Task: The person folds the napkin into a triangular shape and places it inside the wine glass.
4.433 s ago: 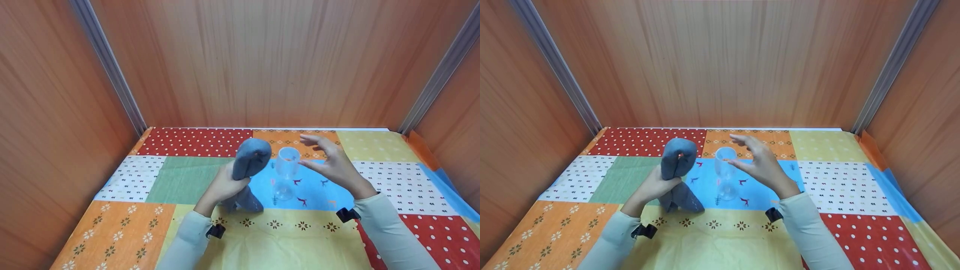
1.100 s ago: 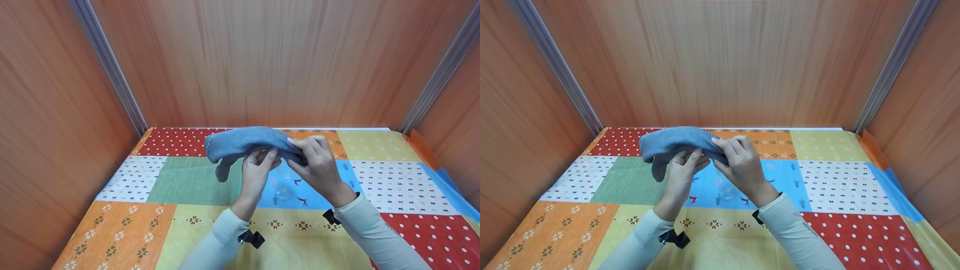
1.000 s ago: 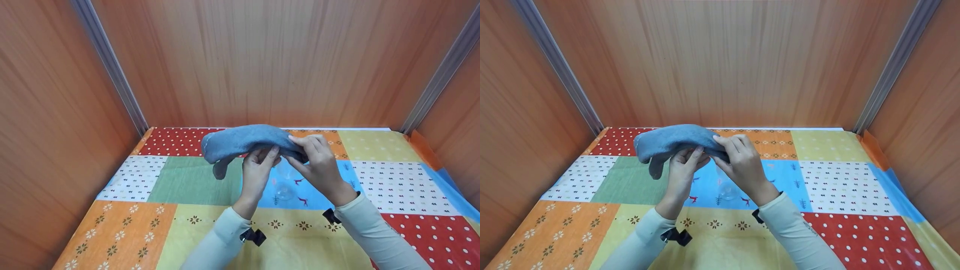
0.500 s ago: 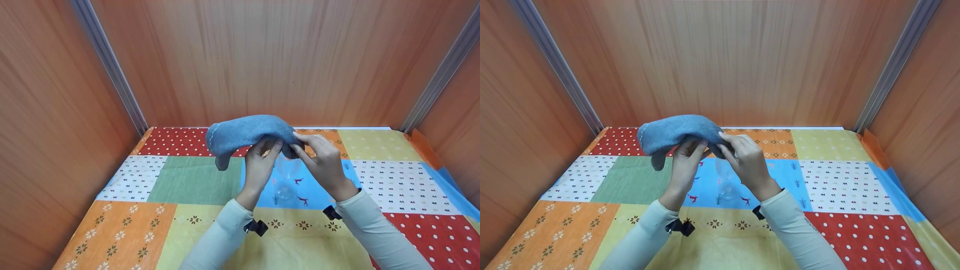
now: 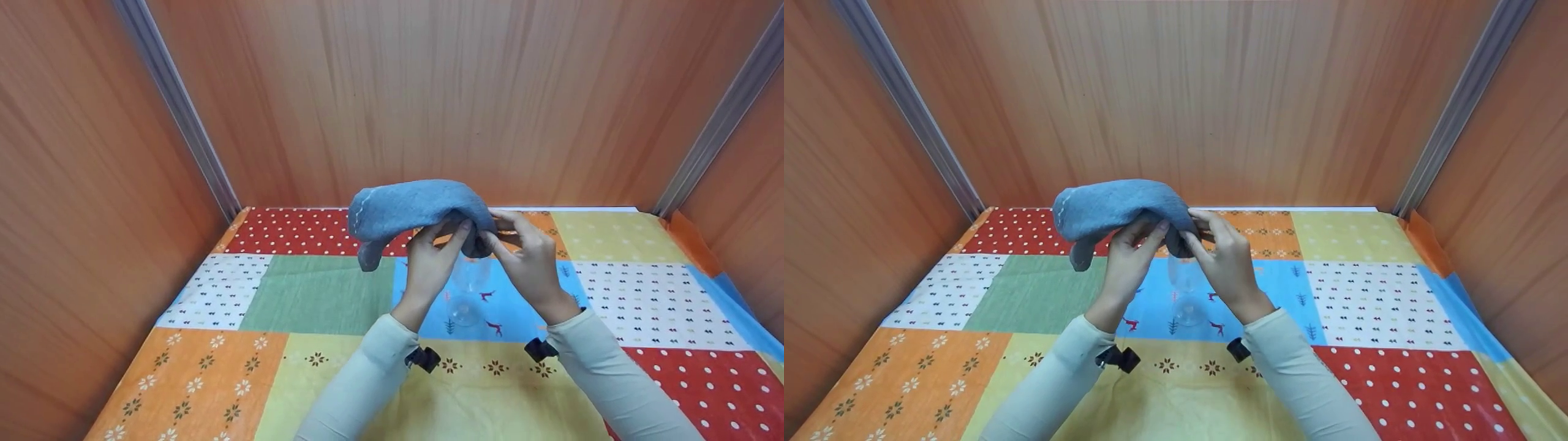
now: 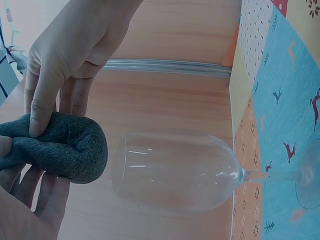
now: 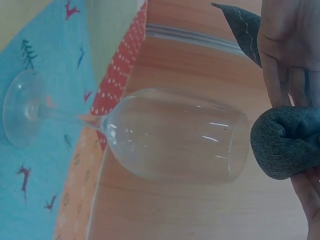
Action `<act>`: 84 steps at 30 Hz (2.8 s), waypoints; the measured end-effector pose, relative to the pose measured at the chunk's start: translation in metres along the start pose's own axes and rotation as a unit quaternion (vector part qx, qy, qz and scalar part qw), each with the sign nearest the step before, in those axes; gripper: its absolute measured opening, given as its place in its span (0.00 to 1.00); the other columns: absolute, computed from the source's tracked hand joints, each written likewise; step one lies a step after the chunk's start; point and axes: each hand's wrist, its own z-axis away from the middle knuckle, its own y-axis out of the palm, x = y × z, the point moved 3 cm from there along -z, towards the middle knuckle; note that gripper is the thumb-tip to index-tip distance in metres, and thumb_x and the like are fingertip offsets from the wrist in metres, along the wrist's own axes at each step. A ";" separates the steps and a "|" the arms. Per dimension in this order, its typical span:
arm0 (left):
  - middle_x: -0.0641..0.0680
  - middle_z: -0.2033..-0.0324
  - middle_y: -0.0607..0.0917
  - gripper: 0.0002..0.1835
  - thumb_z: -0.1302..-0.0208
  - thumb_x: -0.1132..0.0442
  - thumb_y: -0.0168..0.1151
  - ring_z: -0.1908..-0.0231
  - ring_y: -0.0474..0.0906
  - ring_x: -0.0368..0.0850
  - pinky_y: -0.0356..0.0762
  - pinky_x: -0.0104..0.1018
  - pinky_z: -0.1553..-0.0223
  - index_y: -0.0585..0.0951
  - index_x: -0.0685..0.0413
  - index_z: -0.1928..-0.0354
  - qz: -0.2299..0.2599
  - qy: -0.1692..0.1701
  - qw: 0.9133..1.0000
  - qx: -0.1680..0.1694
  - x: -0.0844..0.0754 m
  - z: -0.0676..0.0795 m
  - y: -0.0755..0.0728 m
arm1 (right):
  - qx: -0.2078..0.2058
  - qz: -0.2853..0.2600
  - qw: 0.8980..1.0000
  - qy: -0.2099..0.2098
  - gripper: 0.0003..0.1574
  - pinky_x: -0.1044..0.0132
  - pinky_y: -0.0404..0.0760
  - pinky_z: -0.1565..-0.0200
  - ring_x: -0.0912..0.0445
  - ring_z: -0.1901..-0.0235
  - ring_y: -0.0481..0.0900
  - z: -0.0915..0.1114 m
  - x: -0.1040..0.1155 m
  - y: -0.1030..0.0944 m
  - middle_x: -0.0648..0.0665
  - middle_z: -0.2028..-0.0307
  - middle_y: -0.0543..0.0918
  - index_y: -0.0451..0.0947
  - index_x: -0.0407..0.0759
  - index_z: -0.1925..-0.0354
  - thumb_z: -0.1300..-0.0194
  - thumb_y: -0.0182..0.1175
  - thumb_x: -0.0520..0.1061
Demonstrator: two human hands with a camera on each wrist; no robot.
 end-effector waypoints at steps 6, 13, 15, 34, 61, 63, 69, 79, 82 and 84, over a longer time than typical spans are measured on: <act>0.49 0.55 0.87 0.13 0.31 0.57 0.65 0.51 0.82 0.41 0.80 0.39 0.50 0.86 0.52 0.48 -0.013 -0.005 1.000 0.014 0.005 -0.003 0.001 | 0.000 0.003 1.000 0.031 0.24 0.58 0.85 0.59 0.50 0.59 0.86 0.004 -0.007 0.006 0.40 0.59 0.86 0.79 0.32 0.47 0.43 0.70 0.28; 0.47 0.53 0.86 0.15 0.31 0.53 0.66 0.49 0.81 0.40 0.80 0.40 0.50 0.86 0.50 0.48 -0.038 -0.021 0.999 0.029 0.013 -0.004 0.001 | 0.013 -0.011 0.998 0.059 0.22 0.65 0.84 0.57 0.53 0.56 0.85 0.013 -0.018 0.009 0.43 0.56 0.85 0.78 0.36 0.45 0.38 0.68 0.33; 0.47 0.53 0.86 0.15 0.32 0.53 0.66 0.49 0.81 0.40 0.80 0.41 0.49 0.86 0.50 0.47 -0.040 -0.022 0.998 0.035 0.015 -0.004 0.001 | 0.019 -0.012 0.997 0.068 0.21 0.66 0.83 0.57 0.54 0.55 0.84 0.016 -0.021 0.010 0.44 0.55 0.84 0.78 0.37 0.45 0.36 0.67 0.35; 0.48 0.53 0.86 0.17 0.30 0.49 0.63 0.51 0.83 0.42 0.81 0.34 0.54 0.86 0.49 0.47 -0.115 -0.044 0.991 0.057 0.024 -0.008 0.003 | 0.085 0.038 0.988 0.126 0.11 0.58 0.85 0.61 0.53 0.58 0.84 0.016 -0.024 0.011 0.42 0.58 0.82 0.74 0.36 0.50 0.30 0.61 0.37; 0.52 0.60 0.86 0.09 0.31 0.58 0.65 0.55 0.82 0.44 0.80 0.37 0.53 0.85 0.56 0.57 -0.280 0.014 0.956 0.090 0.035 -0.003 0.005 | 0.233 0.099 0.945 0.206 0.18 0.49 0.78 0.55 0.46 0.54 0.75 0.010 -0.018 0.012 0.41 0.53 0.75 0.74 0.39 0.49 0.28 0.59 0.50; 0.52 0.62 0.86 0.09 0.30 0.59 0.64 0.58 0.83 0.44 0.80 0.36 0.55 0.84 0.57 0.57 -0.296 0.016 0.950 0.095 0.033 -0.002 0.006 | 0.227 0.088 0.945 0.217 0.27 0.49 0.79 0.55 0.45 0.52 0.76 0.007 -0.017 0.013 0.40 0.49 0.75 0.70 0.39 0.41 0.27 0.59 0.55; 0.53 0.61 0.87 0.13 0.30 0.60 0.64 0.61 0.84 0.41 0.81 0.31 0.58 0.80 0.60 0.49 -0.307 0.004 0.946 0.107 0.031 -0.001 0.008 | 0.203 0.096 0.955 0.192 0.36 0.48 0.84 0.56 0.45 0.52 0.79 -0.005 -0.012 0.021 0.37 0.43 0.74 0.66 0.40 0.31 0.27 0.57 0.59; 0.51 0.61 0.87 0.14 0.35 0.60 0.70 0.60 0.83 0.43 0.81 0.32 0.56 0.84 0.58 0.51 -0.265 0.023 0.960 0.084 0.031 0.000 0.003 | 0.162 0.132 0.969 0.133 0.14 0.53 0.86 0.63 0.48 0.62 0.83 -0.013 -0.013 0.019 0.39 0.58 0.83 0.80 0.37 0.48 0.29 0.61 0.42; 0.50 0.63 0.87 0.14 0.36 0.57 0.71 0.61 0.83 0.43 0.81 0.33 0.58 0.85 0.58 0.53 -0.215 0.012 0.974 0.065 0.033 0.001 0.002 | 0.155 0.127 0.971 0.132 0.12 0.54 0.85 0.65 0.48 0.65 0.83 -0.012 -0.016 0.017 0.39 0.60 0.83 0.80 0.37 0.50 0.30 0.61 0.41; 0.49 0.66 0.87 0.14 0.36 0.55 0.71 0.64 0.82 0.41 0.80 0.33 0.61 0.85 0.58 0.55 -0.183 0.001 0.981 0.056 0.035 0.002 0.003 | 0.150 0.120 0.972 0.138 0.11 0.54 0.85 0.66 0.49 0.66 0.82 -0.010 -0.018 0.014 0.39 0.61 0.83 0.79 0.37 0.52 0.31 0.62 0.40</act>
